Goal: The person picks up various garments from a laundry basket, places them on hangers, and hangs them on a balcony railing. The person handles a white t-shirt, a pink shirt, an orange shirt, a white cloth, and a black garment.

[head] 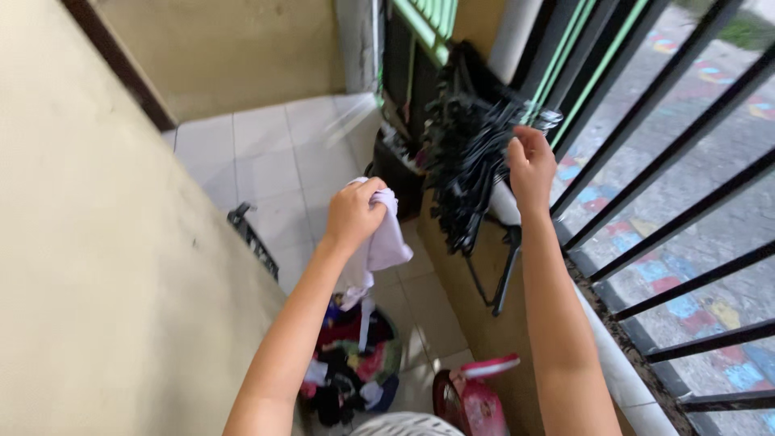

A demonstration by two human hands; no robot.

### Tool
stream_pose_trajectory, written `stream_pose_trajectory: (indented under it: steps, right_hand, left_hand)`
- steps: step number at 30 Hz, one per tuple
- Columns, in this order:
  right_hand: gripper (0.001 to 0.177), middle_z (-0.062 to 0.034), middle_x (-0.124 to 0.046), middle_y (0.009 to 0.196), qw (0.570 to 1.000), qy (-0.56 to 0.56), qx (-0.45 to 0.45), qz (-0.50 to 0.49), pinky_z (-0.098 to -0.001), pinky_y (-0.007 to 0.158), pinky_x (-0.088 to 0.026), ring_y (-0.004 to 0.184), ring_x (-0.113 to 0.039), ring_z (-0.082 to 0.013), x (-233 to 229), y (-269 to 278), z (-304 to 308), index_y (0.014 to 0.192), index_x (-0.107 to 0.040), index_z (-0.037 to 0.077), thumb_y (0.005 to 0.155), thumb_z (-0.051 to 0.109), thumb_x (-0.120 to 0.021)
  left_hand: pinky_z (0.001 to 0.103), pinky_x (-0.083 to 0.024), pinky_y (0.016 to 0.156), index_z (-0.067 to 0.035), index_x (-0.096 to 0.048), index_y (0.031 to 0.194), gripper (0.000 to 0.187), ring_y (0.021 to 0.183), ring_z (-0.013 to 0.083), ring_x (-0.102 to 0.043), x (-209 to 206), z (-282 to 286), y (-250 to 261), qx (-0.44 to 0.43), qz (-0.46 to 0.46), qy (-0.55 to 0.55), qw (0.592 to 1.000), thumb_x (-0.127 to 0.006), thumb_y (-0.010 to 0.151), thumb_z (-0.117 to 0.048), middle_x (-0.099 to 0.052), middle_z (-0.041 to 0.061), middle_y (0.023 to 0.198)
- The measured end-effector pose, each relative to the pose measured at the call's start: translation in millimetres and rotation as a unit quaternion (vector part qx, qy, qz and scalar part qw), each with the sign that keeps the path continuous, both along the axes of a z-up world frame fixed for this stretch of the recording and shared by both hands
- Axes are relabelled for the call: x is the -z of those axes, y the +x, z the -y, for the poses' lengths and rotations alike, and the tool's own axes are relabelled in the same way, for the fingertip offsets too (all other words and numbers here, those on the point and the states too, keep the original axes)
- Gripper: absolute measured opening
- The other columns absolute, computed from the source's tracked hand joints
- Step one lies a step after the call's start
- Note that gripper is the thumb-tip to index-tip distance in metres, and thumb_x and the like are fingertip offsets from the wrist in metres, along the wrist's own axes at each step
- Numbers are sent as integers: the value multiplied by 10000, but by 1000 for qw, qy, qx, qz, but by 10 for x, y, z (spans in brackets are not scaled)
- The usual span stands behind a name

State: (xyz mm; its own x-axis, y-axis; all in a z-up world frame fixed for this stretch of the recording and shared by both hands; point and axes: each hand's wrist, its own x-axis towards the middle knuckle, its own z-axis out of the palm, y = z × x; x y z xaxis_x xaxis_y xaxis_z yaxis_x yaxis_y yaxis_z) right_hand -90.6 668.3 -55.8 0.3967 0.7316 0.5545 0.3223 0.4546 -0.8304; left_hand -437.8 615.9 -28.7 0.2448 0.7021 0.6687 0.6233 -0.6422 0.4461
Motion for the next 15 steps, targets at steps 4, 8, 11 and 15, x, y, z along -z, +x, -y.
stream_pose_trajectory:
  steps: [4, 8, 11, 15]
  right_hand:
    - [348, -7, -644, 838, 995, -82, 37, -46, -273, 585, -547, 688, -615, -82, -135, 371, -697, 1249, -667, 56, 973, 265, -638]
    - [510, -38, -615, 767, 945, -307, -3, -113, -319, 470, -501, 514, -567, -160, -69, 386, -1218, 1211, -669, 20, 972, 469, -653]
    - [498, -77, -542, 763, 933, -312, -40, -172, -352, 494, -431, 578, -510, -201, 22, 343, -1427, 1171, -615, 2, 949, 430, -739]
    - [372, -16, -519, 815, 917, -321, -25, -235, -344, 579, -517, 689, -526, -174, 163, 366, -1685, 1082, -564, 56, 892, 277, -795]
  left_hand:
    - [513, -536, 696, -113, -713, 920, 151, 799, 409, -688, -279, -226, 109, 8, -59, -8, 998, -628, 811, -173, -725, 160, 859]
    - [510, -554, 730, -168, -759, 937, 195, 771, 406, -699, -485, -355, 153, -30, -120, -52, 991, -627, 801, -210, -733, 166, 821]
    - [513, -559, 719, -192, -776, 944, 196, 767, 405, -705, -582, -409, 175, -74, -179, -87, 977, -633, 815, -229, -731, 169, 794]
    - [500, -555, 716, -187, -782, 924, 174, 795, 374, -705, -578, -438, 226, -76, -169, -61, 981, -645, 820, -214, -746, 126, 836]
